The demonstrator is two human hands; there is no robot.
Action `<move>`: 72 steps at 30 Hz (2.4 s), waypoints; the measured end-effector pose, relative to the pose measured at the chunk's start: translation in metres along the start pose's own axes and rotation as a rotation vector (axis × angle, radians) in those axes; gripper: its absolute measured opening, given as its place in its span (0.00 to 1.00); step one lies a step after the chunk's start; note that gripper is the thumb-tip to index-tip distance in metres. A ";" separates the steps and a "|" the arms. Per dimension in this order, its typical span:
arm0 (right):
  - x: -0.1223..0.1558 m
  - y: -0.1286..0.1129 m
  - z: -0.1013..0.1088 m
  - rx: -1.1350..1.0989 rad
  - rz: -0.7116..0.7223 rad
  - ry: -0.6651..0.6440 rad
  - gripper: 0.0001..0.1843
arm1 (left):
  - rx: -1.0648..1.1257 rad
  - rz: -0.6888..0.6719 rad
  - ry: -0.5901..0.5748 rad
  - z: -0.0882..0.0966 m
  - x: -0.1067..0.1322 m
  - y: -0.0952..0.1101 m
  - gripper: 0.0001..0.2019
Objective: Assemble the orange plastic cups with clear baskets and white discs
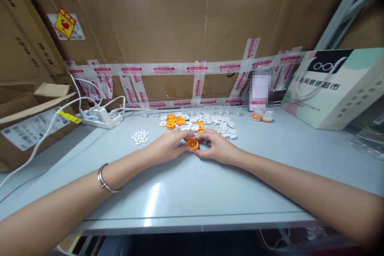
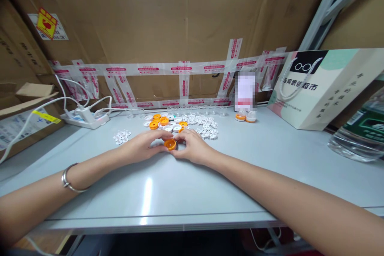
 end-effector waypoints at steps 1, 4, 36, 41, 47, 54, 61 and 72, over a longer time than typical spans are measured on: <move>0.000 0.000 0.000 0.003 0.003 0.002 0.14 | -0.009 0.007 0.008 0.000 0.000 0.000 0.14; 0.000 -0.001 0.001 0.014 0.012 0.008 0.13 | -0.051 0.000 0.013 -0.002 -0.001 0.002 0.13; 0.004 0.002 -0.004 -0.245 -0.038 -0.116 0.15 | 0.084 -0.037 0.042 0.020 0.004 -0.004 0.14; 0.006 0.002 -0.002 -0.224 -0.055 -0.111 0.18 | -0.100 0.039 0.160 0.065 0.012 -0.026 0.11; 0.006 -0.003 0.001 -0.209 -0.059 -0.098 0.21 | -0.305 0.137 -0.079 0.068 0.021 -0.049 0.13; 0.006 -0.002 -0.003 -0.245 -0.105 -0.134 0.18 | -0.449 0.274 -0.141 0.095 0.035 -0.085 0.14; 0.004 0.000 -0.007 -0.244 -0.107 -0.175 0.19 | -0.472 0.384 -0.259 0.100 0.052 -0.123 0.12; 0.002 0.004 0.010 -0.337 -0.133 -0.046 0.21 | -0.422 0.272 -0.255 0.077 0.036 -0.076 0.12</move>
Point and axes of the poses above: each hand's wrist, its own x-axis away from the middle knuckle, its own z-axis out of the back of the hand, y = z × x, the point moved 9 cm from there along -x, towards the middle knuckle
